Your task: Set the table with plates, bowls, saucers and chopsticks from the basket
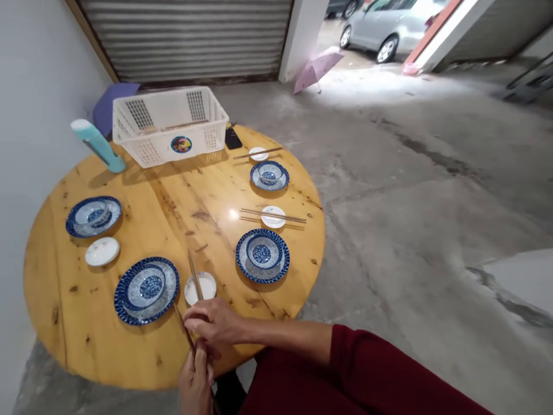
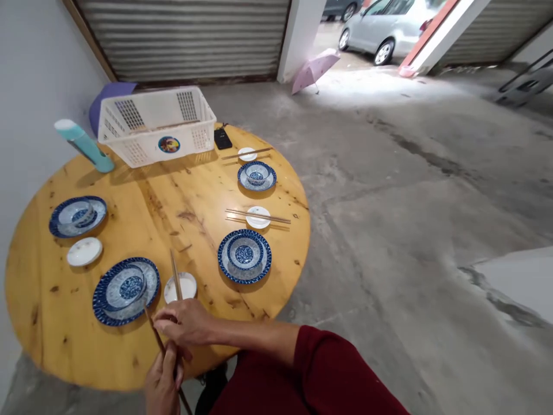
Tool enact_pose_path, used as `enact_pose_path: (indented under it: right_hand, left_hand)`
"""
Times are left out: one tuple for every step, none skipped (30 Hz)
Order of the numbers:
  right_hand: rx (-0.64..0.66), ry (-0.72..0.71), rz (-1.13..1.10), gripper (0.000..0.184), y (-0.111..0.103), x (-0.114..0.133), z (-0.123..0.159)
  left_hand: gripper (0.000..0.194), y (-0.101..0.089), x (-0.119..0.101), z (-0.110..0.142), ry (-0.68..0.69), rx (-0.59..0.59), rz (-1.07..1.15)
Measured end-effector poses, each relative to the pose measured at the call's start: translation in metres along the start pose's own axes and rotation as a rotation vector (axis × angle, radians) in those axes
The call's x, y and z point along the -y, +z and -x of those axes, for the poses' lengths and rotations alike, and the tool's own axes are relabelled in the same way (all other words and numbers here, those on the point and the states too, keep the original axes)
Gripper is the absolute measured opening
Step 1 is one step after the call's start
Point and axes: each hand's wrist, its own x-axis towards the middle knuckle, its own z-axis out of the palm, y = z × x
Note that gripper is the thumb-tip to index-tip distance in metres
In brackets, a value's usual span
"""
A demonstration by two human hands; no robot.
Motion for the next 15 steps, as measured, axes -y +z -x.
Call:
enact_pose_path:
  right_hand:
    - [0.009,-0.002,0.023,0.024,-0.011,-0.002,0.008]
    - [0.011,-0.004,0.041,0.027,-0.023,-0.004,0.016]
    - [-0.001,-0.008,0.051,0.029,-0.036,-0.005,0.025]
    - [-0.019,-0.017,0.051,0.029,-0.049,-0.006,0.035]
    - [-0.04,-0.031,0.042,0.029,-0.063,-0.008,0.045]
    - [-0.065,-0.045,0.03,0.028,-0.078,-0.011,0.057]
    - [-0.1,-0.055,0.017,0.026,-0.093,-0.014,0.07]
    - [-0.138,-0.054,0.004,0.024,-0.108,-0.019,0.084]
    - [-0.181,-0.04,-0.005,0.022,-0.123,-0.024,0.099]
    - [-0.235,-0.008,-0.015,0.023,-0.139,-0.031,0.114]
    - [-0.273,0.029,-0.021,0.024,-0.155,-0.037,0.13]
    - [-0.323,0.066,-0.021,0.027,-0.171,-0.043,0.146]
    - [-0.356,0.09,-0.019,0.028,-0.187,-0.046,0.161]
    - [-0.377,0.097,-0.015,0.029,-0.204,-0.046,0.175]
    - [-0.391,0.091,-0.012,0.029,-0.22,-0.041,0.186]
  left_hand:
    - [0.054,0.01,0.001,0.006,-0.015,-0.011,0.039]
    - [0.053,0.019,0.0,0.012,-0.023,-0.02,0.075]
    - [0.054,0.028,-0.002,0.018,-0.021,-0.032,0.1]
    - [0.057,0.037,-0.005,0.024,-0.017,-0.043,0.114]
    - [0.061,0.045,-0.009,0.031,-0.014,-0.048,0.116]
    - [0.065,0.054,-0.012,0.037,-0.014,-0.042,0.107]
    - [0.068,0.062,-0.016,0.044,-0.013,-0.034,0.09]
    - [0.071,0.07,-0.018,0.05,-0.009,-0.027,0.075]
    - [0.072,0.079,-0.019,0.056,0.0,-0.02,0.068]
    - [0.072,0.087,-0.018,0.063,0.011,-0.018,0.071]
    - [0.072,0.097,-0.015,0.07,0.022,-0.02,0.081]
    - [0.072,0.106,-0.01,0.077,0.032,-0.027,0.098]
    - [0.072,0.117,-0.003,0.085,0.039,-0.039,0.118]
    - [0.071,0.128,0.005,0.093,0.04,-0.053,0.138]
    - [0.071,0.14,0.014,0.101,0.037,-0.069,0.155]
